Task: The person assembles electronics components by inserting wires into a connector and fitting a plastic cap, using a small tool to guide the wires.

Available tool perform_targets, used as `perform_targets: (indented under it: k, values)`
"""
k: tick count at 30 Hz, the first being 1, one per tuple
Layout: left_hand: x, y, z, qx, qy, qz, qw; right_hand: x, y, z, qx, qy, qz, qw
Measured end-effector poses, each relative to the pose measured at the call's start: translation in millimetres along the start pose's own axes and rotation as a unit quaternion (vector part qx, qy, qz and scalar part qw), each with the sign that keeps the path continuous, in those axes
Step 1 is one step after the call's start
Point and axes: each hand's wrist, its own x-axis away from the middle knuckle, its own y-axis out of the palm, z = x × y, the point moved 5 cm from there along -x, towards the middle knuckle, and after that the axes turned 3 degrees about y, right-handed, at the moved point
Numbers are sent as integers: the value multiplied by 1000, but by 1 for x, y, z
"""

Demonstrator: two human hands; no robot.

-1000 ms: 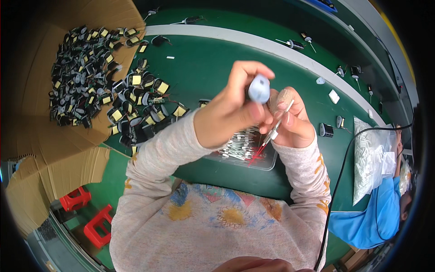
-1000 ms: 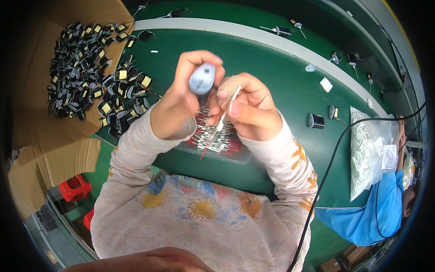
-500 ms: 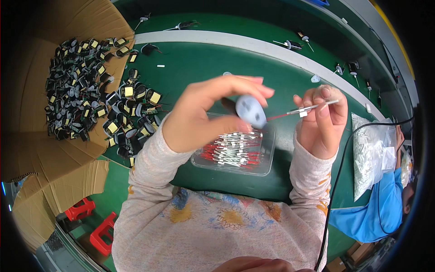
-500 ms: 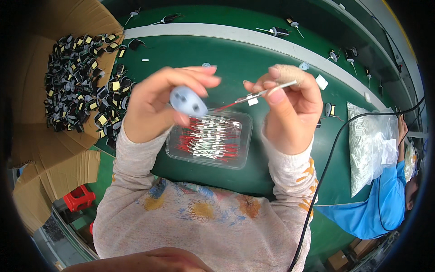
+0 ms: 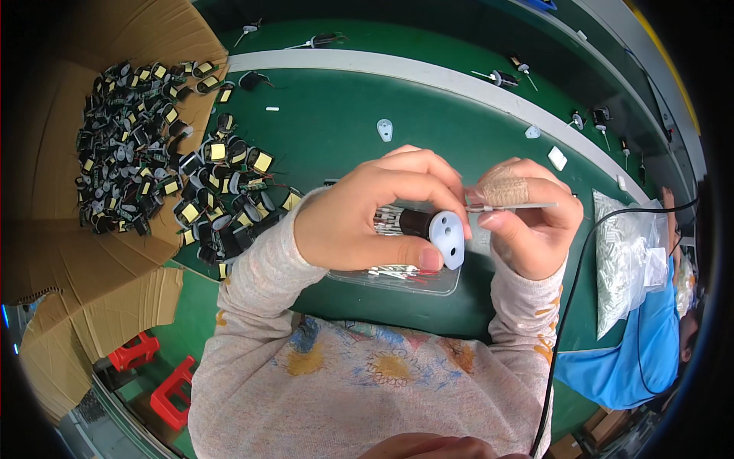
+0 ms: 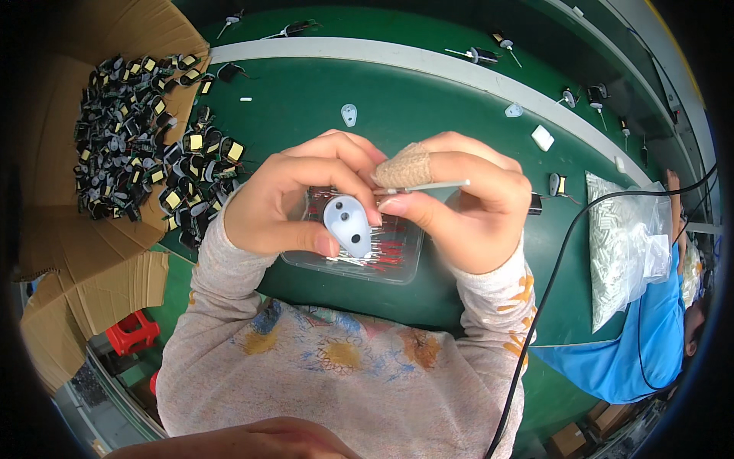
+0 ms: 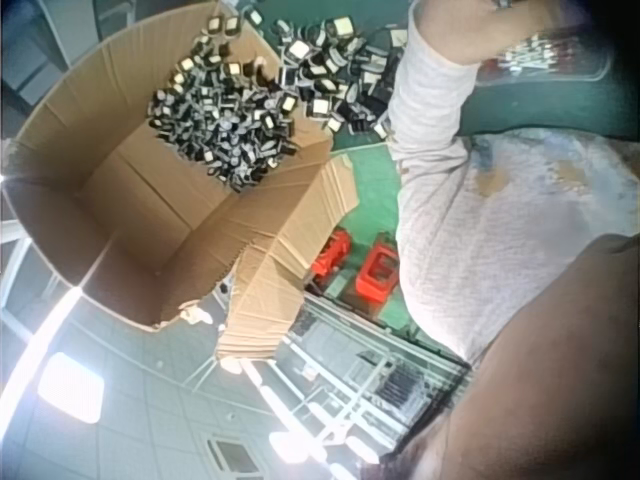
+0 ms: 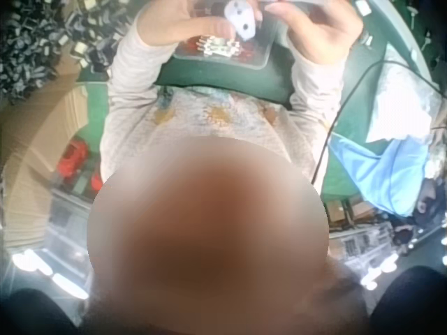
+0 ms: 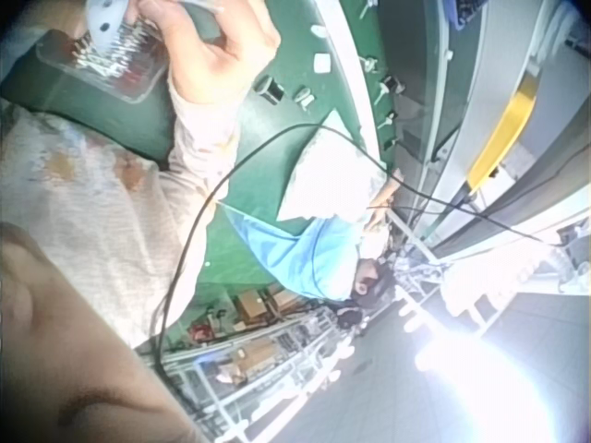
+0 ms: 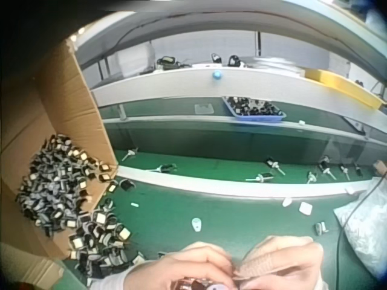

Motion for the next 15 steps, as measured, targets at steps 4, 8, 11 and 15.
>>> perform_targets:
  k: [4, 8, 11, 15]
  values:
    - [0, -2, 0, 17, -3, -9, 1000, 1, -3, -7, 13, -20, -16, 1000]
    - [2, 2, -1, 59, -29, -2, 998, 2, -7, -10, -32, -1, 49, 998]
    - [2, 4, 2, 33, -17, 27, 999, 6, -21, -17, -22, -75, 132, 988]
    - [-2, 4, 9, -112, 41, 100, 988, 27, -25, -35, 4, -93, 231, 968]
